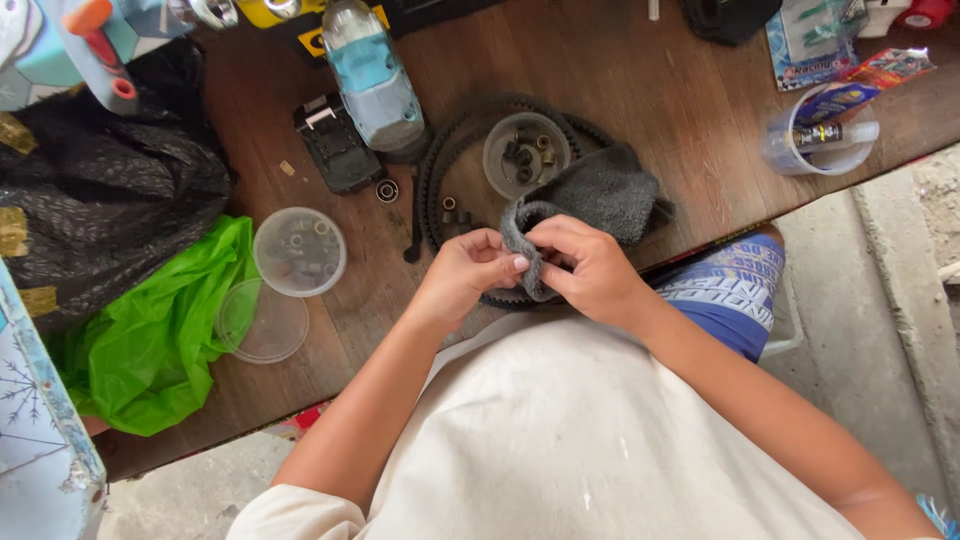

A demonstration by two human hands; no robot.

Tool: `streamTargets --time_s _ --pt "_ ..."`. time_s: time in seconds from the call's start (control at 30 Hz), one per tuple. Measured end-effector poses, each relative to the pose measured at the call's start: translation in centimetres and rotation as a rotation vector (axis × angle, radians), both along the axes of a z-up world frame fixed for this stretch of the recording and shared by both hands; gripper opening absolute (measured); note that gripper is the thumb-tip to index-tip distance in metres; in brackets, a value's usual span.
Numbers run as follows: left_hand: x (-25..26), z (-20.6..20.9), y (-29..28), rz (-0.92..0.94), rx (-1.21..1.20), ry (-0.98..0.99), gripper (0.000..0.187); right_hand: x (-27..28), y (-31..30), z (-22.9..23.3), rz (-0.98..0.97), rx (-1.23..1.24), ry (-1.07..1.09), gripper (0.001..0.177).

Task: Cleaning and inspecting scooter clutch and engine components with a cloth.

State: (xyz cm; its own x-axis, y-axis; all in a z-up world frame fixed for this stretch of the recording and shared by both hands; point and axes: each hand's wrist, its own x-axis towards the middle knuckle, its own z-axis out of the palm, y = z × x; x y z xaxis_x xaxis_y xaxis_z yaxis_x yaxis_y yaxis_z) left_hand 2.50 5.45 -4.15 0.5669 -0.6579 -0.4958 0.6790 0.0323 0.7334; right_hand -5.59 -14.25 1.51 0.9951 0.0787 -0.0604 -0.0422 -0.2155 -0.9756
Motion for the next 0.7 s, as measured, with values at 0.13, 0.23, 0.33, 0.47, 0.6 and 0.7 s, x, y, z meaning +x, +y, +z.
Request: streamTargets --time_s 0.13,0.23,0.33,0.47,0.6,0.7 --pt "-0.2 0.0 0.2 -0.015 -0.006 -0.025 0.022 0.0 0.4 0.7 -0.020 -0.030 0.030 0.031" --pt "0.0 1.3 -0.1 -0.003 0.008 -0.068 0.023 0.2 0.5 1.3 -0.041 -0.072 0.010 0.031" --pt "0.4 2.4 0.0 0.014 0.015 -0.088 0.024 0.5 0.8 1.3 -0.073 -0.040 -0.010 0.031" --pt "0.4 3.3 -0.1 0.032 0.033 -0.102 0.023 0.8 0.9 2.2 -0.077 -0.147 -0.075 0.031" --pt "0.2 2.2 -0.1 0.082 0.033 -0.088 0.026 0.9 0.6 2.3 -0.048 -0.283 -0.236 0.038" --pt "0.4 2.1 0.0 0.135 0.225 -0.260 0.028 1.5 -0.9 2.7 -0.108 -0.340 -0.221 0.047"
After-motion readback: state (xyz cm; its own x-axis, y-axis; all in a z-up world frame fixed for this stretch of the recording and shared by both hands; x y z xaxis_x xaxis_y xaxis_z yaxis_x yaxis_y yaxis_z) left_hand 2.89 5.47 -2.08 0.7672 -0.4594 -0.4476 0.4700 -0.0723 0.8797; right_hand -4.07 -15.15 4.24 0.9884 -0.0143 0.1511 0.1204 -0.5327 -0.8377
